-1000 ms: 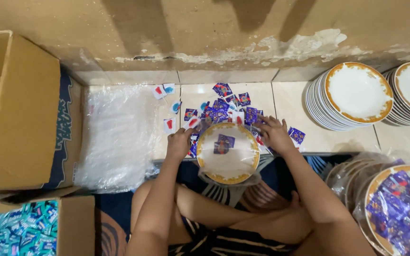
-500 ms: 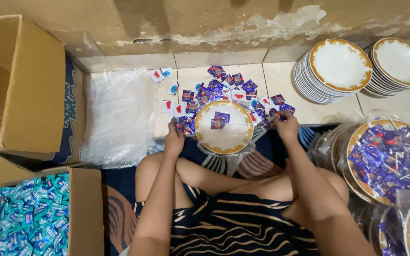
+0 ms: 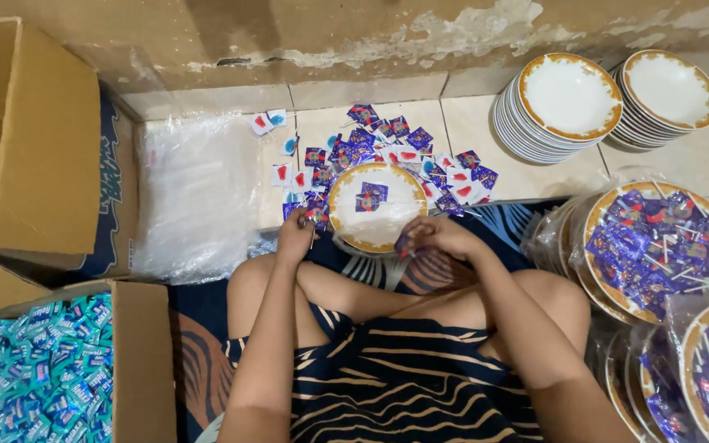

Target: Placing small packets on plates and wrapping them in plastic film

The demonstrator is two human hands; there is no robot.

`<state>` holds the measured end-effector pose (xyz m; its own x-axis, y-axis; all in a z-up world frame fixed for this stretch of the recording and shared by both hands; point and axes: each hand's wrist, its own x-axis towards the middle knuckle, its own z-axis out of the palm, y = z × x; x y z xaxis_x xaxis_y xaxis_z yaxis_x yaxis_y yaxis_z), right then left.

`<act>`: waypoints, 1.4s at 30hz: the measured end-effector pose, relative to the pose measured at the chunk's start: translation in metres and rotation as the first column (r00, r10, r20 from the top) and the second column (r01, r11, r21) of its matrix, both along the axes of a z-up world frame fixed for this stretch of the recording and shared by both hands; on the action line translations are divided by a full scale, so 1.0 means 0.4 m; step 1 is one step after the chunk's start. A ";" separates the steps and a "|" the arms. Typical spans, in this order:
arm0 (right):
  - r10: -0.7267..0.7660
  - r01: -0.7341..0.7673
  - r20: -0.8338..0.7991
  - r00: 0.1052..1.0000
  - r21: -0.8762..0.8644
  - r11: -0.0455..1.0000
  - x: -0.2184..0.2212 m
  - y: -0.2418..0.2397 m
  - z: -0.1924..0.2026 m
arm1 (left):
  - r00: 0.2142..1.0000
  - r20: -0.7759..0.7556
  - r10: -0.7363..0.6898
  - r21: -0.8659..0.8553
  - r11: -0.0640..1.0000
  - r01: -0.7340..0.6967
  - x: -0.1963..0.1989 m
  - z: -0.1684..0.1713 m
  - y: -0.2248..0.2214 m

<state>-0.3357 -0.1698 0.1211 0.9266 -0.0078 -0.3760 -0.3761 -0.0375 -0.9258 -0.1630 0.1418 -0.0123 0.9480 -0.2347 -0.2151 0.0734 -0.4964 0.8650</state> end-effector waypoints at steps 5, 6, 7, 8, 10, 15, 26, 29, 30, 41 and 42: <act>0.095 -0.103 -0.080 0.992 -0.098 0.990 0.020 -0.005 -0.085 | 0.994 0.010 -0.113 -0.302 0.947 0.110 -0.033 0.081 -0.018; 0.042 -0.045 -0.064 0.997 -0.044 0.998 0.020 -0.011 -0.089 | 0.984 0.016 -0.175 -0.376 0.911 0.168 -0.042 0.103 -0.024; 0.039 -0.042 -0.065 0.997 -0.044 0.998 0.013 -0.007 -0.070 | 0.984 0.015 -0.177 -0.376 0.911 0.170 -0.047 0.097 -0.028; -0.007 0.005 -0.066 0.998 -0.027 1.000 0.006 -0.003 -0.051 | 0.972 0.018 -0.233 -0.378 0.898 0.223 -0.052 0.091 -0.033; -0.056 0.056 -0.065 0.996 -0.013 0.998 0.006 -0.008 -0.041 | 0.956 0.026 -0.292 -0.382 0.881 0.279 -0.068 0.105 -0.050; -0.067 0.073 -0.052 0.996 0.132 0.989 0.017 -0.029 -0.075 | 0.885 0.121 -0.450 -0.055 0.887 0.458 -0.141 0.146 -0.115; -0.229 0.230 -0.017 0.973 0.061 0.971 0.030 -0.086 -0.090 | 0.607 0.435 -0.665 0.639 0.703 0.312 -0.218 0.094 -0.196; -0.390 0.381 0.022 0.920 -0.275 0.883 0.059 -0.190 -0.225 | 0.527 0.520 -0.673 0.647 0.712 0.272 -0.222 0.098 -0.188; -0.436 0.387 0.041 0.899 -0.538 0.748 0.070 -0.236 -0.287 | 0.484 0.549 -0.682 0.630 0.718 0.297 -0.225 0.109 -0.184; -0.121 0.047 -0.016 0.993 -0.862 0.505 0.063 -0.240 -0.355 | 0.570 0.165 -0.805 0.782 0.459 0.422 -0.235 0.079 -0.223; -0.119 -0.068 -0.125 0.985 -0.913 0.401 0.066 -0.240 -0.374 | 0.579 0.131 -0.805 0.793 0.436 0.426 -0.235 0.074 -0.225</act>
